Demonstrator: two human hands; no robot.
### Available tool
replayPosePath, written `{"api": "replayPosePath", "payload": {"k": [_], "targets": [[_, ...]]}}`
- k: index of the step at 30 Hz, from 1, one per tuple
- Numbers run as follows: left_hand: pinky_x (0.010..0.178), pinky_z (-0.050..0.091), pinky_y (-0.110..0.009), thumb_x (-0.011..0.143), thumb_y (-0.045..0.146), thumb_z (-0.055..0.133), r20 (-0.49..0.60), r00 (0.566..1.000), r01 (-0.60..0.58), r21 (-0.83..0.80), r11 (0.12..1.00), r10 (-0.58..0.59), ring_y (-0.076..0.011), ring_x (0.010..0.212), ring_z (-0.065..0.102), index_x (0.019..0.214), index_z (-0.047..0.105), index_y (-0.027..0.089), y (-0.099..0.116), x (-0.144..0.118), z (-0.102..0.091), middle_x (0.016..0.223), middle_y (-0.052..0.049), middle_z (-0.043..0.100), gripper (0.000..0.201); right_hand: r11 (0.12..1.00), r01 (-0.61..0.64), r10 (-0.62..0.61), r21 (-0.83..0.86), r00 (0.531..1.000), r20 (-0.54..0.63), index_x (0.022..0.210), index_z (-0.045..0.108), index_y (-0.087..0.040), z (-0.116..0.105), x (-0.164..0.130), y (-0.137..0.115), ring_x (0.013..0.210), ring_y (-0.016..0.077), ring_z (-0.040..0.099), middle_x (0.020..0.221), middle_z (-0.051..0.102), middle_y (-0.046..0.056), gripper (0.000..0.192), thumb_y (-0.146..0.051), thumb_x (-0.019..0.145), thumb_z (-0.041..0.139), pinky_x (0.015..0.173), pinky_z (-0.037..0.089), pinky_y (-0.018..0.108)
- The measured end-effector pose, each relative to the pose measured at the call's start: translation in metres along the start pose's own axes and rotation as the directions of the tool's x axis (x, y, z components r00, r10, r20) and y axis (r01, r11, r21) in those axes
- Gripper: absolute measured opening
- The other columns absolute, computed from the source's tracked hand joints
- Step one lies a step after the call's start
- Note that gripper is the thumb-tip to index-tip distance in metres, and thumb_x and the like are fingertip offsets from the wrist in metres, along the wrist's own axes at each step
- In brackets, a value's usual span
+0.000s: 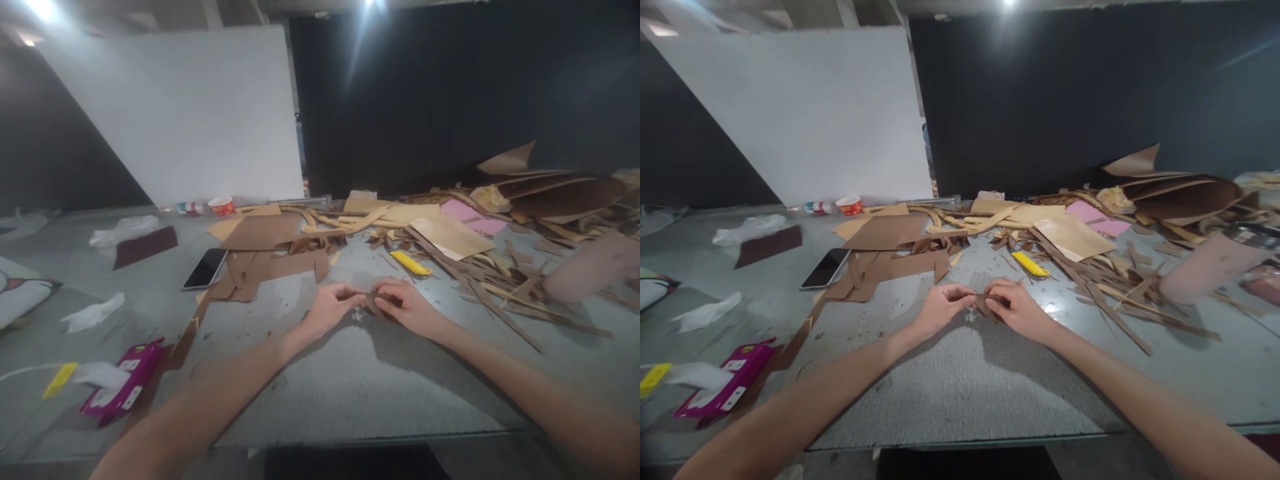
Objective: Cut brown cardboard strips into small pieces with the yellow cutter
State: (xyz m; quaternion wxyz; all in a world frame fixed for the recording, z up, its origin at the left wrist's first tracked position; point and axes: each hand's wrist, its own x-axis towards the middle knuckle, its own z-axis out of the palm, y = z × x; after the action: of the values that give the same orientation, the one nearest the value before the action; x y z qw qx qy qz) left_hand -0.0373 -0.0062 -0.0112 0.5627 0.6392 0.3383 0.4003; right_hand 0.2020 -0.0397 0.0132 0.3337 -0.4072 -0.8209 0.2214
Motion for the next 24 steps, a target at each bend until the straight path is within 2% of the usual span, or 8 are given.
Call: {"api": "replayPosePath", "payload": {"k": [8, 13, 19, 22, 24], "targets": [[0.081, 0.055, -0.032, 0.097, 0.060, 0.075, 0.085, 0.996, -0.008, 0.130, 0.992, -0.003, -0.0216, 0.087, 0.075, 0.097, 0.079, 0.018, 0.0097, -0.0022, 0.0006, 0.093, -0.009, 0.081, 0.042, 0.994, 0.015, -0.012, -0.107, 1.000, 0.029, 0.077, 0.066, -0.022, -0.0003, -0.0031, 0.0019, 0.107, 0.0252, 0.068, 0.109, 0.077, 0.007, 0.037, -0.029, 0.111, 0.054, 0.100, 0.041, 0.046], [0.073, 0.050, -0.030, 0.100, 0.060, 0.069, 0.060, 0.998, 0.004, 0.205, 0.979, -0.017, -0.0183, 0.074, 0.068, 0.083, 0.075, 0.018, 0.0081, -0.0026, 0.0009, 0.080, -0.007, 0.077, 0.046, 0.987, 0.035, -0.030, -0.159, 0.999, 0.038, 0.076, 0.064, -0.022, -0.0008, -0.0042, -0.0001, 0.108, 0.0251, 0.067, 0.110, 0.076, 0.006, 0.037, -0.025, 0.111, 0.054, 0.099, 0.038, 0.046], [0.069, 0.050, -0.030, 0.101, 0.064, 0.065, 0.037, 0.999, -0.025, 0.288, 0.957, 0.015, -0.0185, 0.071, 0.067, 0.082, 0.074, 0.018, 0.0067, -0.0044, 0.0032, 0.080, -0.009, 0.078, 0.050, 0.977, 0.033, -0.027, -0.209, 0.999, 0.031, 0.079, 0.065, -0.022, 0.0014, -0.0052, -0.0038, 0.105, 0.0247, 0.066, 0.107, 0.074, 0.006, 0.034, -0.026, 0.111, 0.054, 0.099, 0.038, 0.047], [0.067, 0.049, -0.030, 0.100, 0.066, 0.066, -0.002, 0.999, -0.043, 0.291, 0.956, 0.045, -0.0187, 0.069, 0.066, 0.081, 0.073, 0.019, 0.0065, -0.0045, 0.0037, 0.078, -0.009, 0.078, 0.052, 0.970, 0.005, -0.012, -0.243, 1.000, -0.027, 0.090, 0.067, -0.023, 0.0039, -0.0062, -0.0041, 0.111, 0.0278, 0.065, 0.116, 0.074, 0.009, 0.024, -0.031, 0.110, 0.056, 0.102, 0.039, 0.050], [0.066, 0.048, -0.030, 0.099, 0.070, 0.066, -0.034, 0.998, -0.049, 0.255, 0.966, 0.060, -0.0187, 0.067, 0.066, 0.081, 0.072, 0.019, 0.0063, -0.0036, 0.0029, 0.077, -0.009, 0.077, 0.055, 0.968, -0.034, 0.003, -0.248, 0.992, -0.125, 0.108, 0.068, -0.026, 0.0049, -0.0071, -0.0037, 0.126, 0.0327, 0.060, 0.133, 0.069, 0.012, 0.016, -0.039, 0.108, 0.060, 0.108, 0.039, 0.054]]}}
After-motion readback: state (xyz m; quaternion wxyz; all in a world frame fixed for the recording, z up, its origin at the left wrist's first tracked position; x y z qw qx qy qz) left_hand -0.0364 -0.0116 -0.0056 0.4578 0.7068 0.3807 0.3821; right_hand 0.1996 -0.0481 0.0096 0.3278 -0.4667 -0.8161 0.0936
